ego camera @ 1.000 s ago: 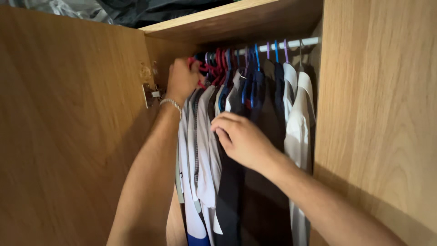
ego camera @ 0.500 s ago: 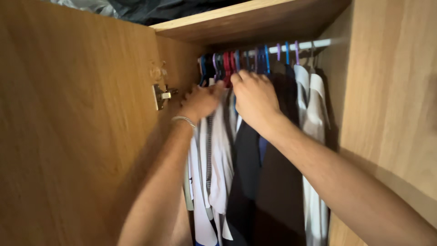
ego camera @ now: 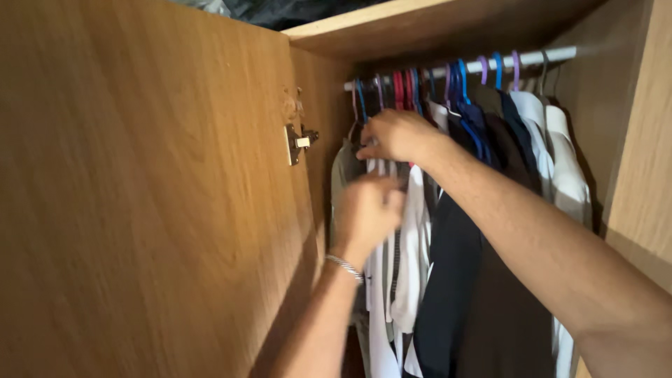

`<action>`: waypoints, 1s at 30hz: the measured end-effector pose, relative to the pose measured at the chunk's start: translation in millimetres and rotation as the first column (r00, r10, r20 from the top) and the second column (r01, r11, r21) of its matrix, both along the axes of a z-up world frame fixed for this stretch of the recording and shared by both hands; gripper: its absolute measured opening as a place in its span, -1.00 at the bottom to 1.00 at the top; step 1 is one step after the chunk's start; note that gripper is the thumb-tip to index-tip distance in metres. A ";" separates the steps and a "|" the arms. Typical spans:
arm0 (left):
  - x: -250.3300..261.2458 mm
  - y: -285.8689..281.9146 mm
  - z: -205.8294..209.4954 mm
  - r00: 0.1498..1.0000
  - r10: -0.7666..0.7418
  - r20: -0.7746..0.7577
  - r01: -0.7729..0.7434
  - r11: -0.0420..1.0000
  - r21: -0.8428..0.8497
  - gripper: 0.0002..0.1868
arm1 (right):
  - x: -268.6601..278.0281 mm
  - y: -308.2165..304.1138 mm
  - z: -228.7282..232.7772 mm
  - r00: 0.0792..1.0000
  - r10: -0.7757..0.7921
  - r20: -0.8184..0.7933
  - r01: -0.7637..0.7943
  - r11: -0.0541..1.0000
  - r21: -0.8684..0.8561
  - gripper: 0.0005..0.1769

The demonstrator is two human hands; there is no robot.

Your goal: The person repeatedly picks up clothes on hangers from a pile on a bed and hangs them inside a wooden wardrobe. They handle various garments including shirts, pants, and shorts, placing them on a rod among other hanging clothes.

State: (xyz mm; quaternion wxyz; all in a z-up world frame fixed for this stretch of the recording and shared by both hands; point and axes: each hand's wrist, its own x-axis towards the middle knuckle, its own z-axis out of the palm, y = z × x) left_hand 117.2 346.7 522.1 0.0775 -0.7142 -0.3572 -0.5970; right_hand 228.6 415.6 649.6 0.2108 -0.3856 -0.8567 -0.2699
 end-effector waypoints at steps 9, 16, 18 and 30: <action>-38.7 78.6 48.5 0.949 0.292 0.121 -0.275 0.952 -0.137 -0.59 | 19.5 10.2 -16.3 0.975 0.196 -0.103 -0.174 0.965 0.194 -0.81; -47.9 182.2 70.2 0.977 0.207 -0.051 -0.210 0.897 -0.390 -0.61 | 15.1 17.8 -23.9 0.978 0.114 -0.173 -0.085 0.982 0.167 -0.90; -41.6 191.9 77.2 0.987 0.162 0.014 -0.140 0.893 -0.428 -0.65 | 15.1 14.5 -26.7 0.971 0.141 -0.193 -0.103 0.976 0.194 -0.92; -31.6 145.4 131.8 0.890 0.438 0.124 -0.378 0.863 -0.336 -0.70 | 2.2 20.8 -39.4 0.942 0.184 -0.281 -0.109 0.959 0.262 -0.76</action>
